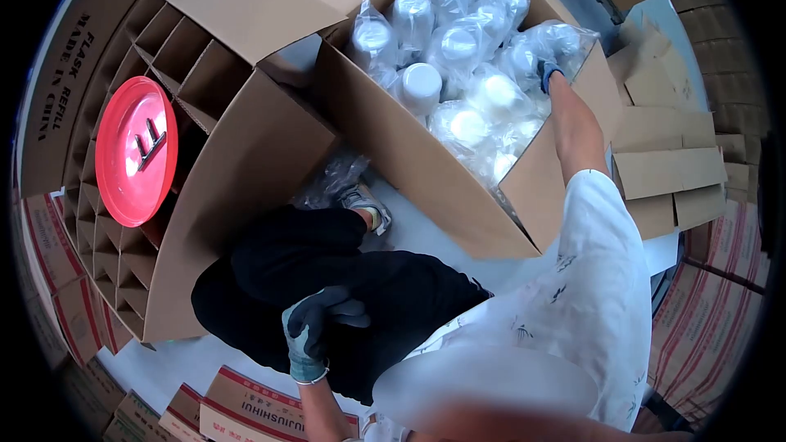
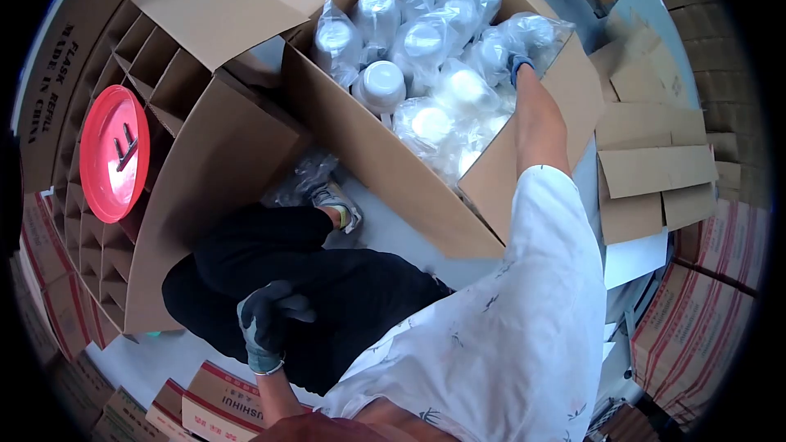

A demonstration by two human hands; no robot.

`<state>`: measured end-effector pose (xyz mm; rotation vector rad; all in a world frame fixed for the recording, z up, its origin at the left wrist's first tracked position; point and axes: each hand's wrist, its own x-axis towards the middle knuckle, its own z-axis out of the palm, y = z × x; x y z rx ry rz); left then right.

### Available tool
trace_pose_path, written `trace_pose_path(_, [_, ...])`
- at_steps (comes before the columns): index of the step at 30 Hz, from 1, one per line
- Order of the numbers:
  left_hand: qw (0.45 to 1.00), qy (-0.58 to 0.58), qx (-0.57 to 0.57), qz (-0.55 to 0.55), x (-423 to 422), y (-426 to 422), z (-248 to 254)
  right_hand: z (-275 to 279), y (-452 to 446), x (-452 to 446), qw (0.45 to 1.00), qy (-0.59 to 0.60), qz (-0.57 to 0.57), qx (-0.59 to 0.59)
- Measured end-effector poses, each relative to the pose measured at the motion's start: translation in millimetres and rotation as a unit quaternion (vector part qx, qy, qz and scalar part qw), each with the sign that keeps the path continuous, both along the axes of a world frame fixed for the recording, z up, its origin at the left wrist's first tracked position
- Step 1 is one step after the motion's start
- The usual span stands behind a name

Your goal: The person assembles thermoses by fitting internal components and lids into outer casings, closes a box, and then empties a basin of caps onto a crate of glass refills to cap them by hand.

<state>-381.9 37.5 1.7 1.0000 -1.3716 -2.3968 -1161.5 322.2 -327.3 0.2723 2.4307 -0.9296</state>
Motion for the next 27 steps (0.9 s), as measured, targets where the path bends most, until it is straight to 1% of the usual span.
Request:
trace_pose_path(2, [1.0,0.006,0.003,-0.001,3,0,-6,33,-13,20,0.985,0.076,0.095,0.122])
trace_pose_path(4, [1.0,0.014,-0.004,-0.005,6,0,-9,69,-32,36,0.932,0.18,0.195,0.246])
trace_pose_path(6, [1.0,0.021,-0.015,-0.011,4,1,-6,102,-56,45,0.845,0.302,0.29,0.332])
trace_pose_path(9, [0.999,0.04,-0.022,-0.013,0,5,-4,145,-118,68,0.681,0.465,0.448,0.345])
trace_pose_path(10, [0.998,0.05,-0.021,-0.031,0,2,-6,190,-152,117,0.674,0.427,0.495,0.344])
trace_pose_path(11, [0.998,0.056,-0.019,-0.026,0,2,-7,241,-189,171,0.666,0.387,0.54,0.34])
trace_pose_path(12, [0.998,0.063,-0.017,-0.021,-1,4,-8,217,-219,174,0.671,0.366,0.573,0.296])
trace_pose_path(13, [0.997,0.072,-0.017,-0.015,-2,4,-8,251,-233,247,0.76,0.281,0.566,0.153])
trace_pose_path(14, [0.995,0.091,-0.02,-0.018,-2,4,-8,227,-238,272,0.716,0.266,0.642,0.066])
trace_pose_path(15, [0.996,0.09,-0.023,-0.013,-5,5,-6,198,-251,296,0.675,0.272,0.681,0.083])
trace_pose_path(16, [0.996,0.089,-0.027,-0.007,-7,7,-3,151,-253,308,0.625,0.34,0.684,0.161])
trace_pose_path(17, [0.996,0.088,-0.03,0.001,-7,9,-1,146,-257,322,0.696,0.272,0.649,0.142])
trace_pose_path(19, [0.994,0.105,-0.018,0.002,-3,12,-1,144,-256,319,0.684,0.307,0.654,0.103])
trace_pose_path(20, [0.994,0.103,-0.02,0.001,-2,12,0,166,-255,322,0.695,0.277,0.658,0.09])
trace_pose_path(21, [0.994,0.103,-0.022,-0.002,-1,12,2,201,-251,322,0.706,0.247,0.659,0.077])
trace_pose_path(22, [0.994,0.111,0.003,-0.003,1,10,4,230,-244,317,0.669,0.326,0.667,0.029])
trace_pose_path(23, [0.991,0.113,-0.07,0.023,-3,11,7,268,-234,320,0.625,0.409,0.664,-0.023])
trace_pose_path(25, [0.968,0.113,-0.211,0.073,-20,15,16,344,-226,320,0.583,0.527,0.617,0.036])
trace_pose_path(26, [0.945,0.102,-0.306,0.057,-28,12,28,412,-220,362,0.693,0.423,0.583,0.02])
trace_pose_path(27, [0.896,0.108,-0.428,0.047,-41,9,37,436,-216,355,0.626,0.493,0.603,0.032])
